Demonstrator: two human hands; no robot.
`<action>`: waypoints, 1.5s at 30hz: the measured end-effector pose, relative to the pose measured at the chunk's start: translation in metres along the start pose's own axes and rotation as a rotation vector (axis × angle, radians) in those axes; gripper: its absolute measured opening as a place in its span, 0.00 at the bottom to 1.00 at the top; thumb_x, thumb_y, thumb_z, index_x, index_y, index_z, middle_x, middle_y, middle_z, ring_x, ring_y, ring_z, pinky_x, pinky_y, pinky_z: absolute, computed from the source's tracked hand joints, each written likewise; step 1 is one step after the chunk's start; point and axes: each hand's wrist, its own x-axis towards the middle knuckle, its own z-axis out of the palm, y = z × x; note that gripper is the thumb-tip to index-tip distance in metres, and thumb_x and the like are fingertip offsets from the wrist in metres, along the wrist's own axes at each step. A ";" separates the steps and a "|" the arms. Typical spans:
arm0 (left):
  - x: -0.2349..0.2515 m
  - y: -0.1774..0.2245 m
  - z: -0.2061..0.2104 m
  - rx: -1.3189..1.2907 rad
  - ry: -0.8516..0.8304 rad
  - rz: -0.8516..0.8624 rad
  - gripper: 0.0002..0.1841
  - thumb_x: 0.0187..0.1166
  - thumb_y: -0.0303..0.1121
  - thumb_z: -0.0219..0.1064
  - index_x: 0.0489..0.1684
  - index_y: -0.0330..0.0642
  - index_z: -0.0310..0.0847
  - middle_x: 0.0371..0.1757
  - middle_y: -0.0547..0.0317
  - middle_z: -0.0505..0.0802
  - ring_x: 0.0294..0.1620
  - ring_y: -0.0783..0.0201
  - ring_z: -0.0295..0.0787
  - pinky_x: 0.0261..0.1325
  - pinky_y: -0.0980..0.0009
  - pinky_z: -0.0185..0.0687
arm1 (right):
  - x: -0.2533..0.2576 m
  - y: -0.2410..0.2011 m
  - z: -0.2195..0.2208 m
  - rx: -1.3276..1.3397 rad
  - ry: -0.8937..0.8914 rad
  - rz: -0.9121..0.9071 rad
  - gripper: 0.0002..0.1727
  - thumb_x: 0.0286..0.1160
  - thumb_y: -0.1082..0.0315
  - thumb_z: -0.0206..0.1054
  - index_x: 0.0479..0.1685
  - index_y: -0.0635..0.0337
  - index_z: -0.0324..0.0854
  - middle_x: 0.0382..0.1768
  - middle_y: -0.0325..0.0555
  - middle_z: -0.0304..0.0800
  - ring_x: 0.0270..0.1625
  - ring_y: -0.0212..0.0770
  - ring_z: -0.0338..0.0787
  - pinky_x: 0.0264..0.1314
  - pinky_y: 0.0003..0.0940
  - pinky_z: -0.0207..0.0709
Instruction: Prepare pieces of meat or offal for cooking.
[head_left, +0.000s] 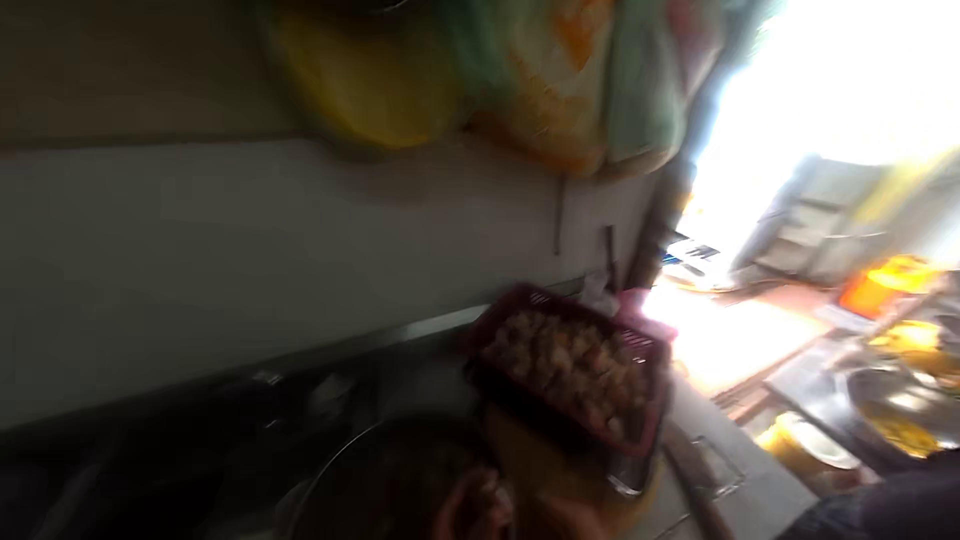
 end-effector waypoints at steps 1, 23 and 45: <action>-0.005 0.005 0.001 -0.012 0.012 0.009 0.25 0.81 0.29 0.69 0.78 0.39 0.73 0.54 0.50 0.92 0.36 0.61 0.89 0.34 0.64 0.89 | 0.002 -0.002 -0.007 -0.051 -0.020 0.009 0.12 0.86 0.59 0.63 0.54 0.52 0.88 0.42 0.40 0.94 0.43 0.37 0.94 0.52 0.45 0.90; -0.022 -0.001 0.032 0.270 -0.013 0.095 0.27 0.66 0.44 0.79 0.62 0.38 0.84 0.40 0.58 0.92 0.38 0.65 0.90 0.40 0.66 0.90 | -0.017 0.025 -0.047 -0.235 -0.172 -0.256 0.21 0.91 0.44 0.53 0.38 0.45 0.83 0.24 0.35 0.83 0.27 0.37 0.86 0.28 0.46 0.82; -0.002 0.001 0.082 0.307 -0.020 -0.066 0.26 0.74 0.35 0.68 0.72 0.41 0.70 0.51 0.56 0.87 0.30 0.65 0.88 0.26 0.66 0.90 | 0.011 0.047 -0.076 -0.286 -0.244 -0.405 0.30 0.88 0.34 0.49 0.33 0.50 0.79 0.21 0.39 0.78 0.25 0.40 0.83 0.25 0.43 0.79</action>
